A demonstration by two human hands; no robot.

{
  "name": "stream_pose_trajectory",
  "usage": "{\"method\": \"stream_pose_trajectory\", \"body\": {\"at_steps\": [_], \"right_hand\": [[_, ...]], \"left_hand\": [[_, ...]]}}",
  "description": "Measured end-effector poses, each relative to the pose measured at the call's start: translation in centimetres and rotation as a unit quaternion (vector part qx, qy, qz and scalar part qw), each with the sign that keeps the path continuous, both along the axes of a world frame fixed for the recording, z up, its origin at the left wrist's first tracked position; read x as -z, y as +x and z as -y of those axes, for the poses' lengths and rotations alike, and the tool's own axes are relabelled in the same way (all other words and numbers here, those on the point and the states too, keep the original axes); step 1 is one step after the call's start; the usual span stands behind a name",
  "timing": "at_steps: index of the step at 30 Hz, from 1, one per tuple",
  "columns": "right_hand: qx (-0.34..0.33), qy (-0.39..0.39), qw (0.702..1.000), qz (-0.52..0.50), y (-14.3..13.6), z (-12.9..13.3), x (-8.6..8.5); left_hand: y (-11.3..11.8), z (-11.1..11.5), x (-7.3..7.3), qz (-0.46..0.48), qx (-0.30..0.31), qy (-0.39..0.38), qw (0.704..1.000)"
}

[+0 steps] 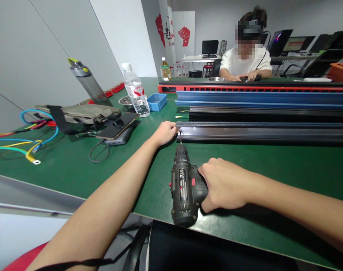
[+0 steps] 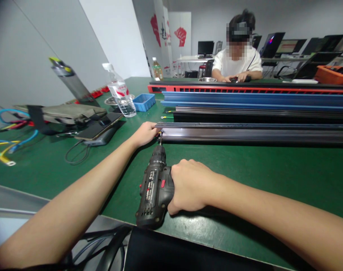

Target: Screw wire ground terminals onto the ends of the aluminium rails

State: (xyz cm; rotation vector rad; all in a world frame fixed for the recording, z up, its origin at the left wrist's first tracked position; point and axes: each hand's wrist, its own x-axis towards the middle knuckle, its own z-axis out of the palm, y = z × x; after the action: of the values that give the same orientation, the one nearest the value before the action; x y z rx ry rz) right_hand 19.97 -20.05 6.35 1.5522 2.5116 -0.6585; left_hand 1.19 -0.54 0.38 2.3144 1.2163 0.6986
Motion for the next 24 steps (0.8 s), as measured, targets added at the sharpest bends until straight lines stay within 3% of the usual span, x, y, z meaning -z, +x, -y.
{"method": "stream_pose_trajectory", "body": {"at_steps": [24], "right_hand": [[-0.001,-0.003,1.0,0.003,0.08,0.09,0.0]], "left_hand": [[-0.06,-0.1,0.15,0.009,0.007,0.005,1.0]]}}
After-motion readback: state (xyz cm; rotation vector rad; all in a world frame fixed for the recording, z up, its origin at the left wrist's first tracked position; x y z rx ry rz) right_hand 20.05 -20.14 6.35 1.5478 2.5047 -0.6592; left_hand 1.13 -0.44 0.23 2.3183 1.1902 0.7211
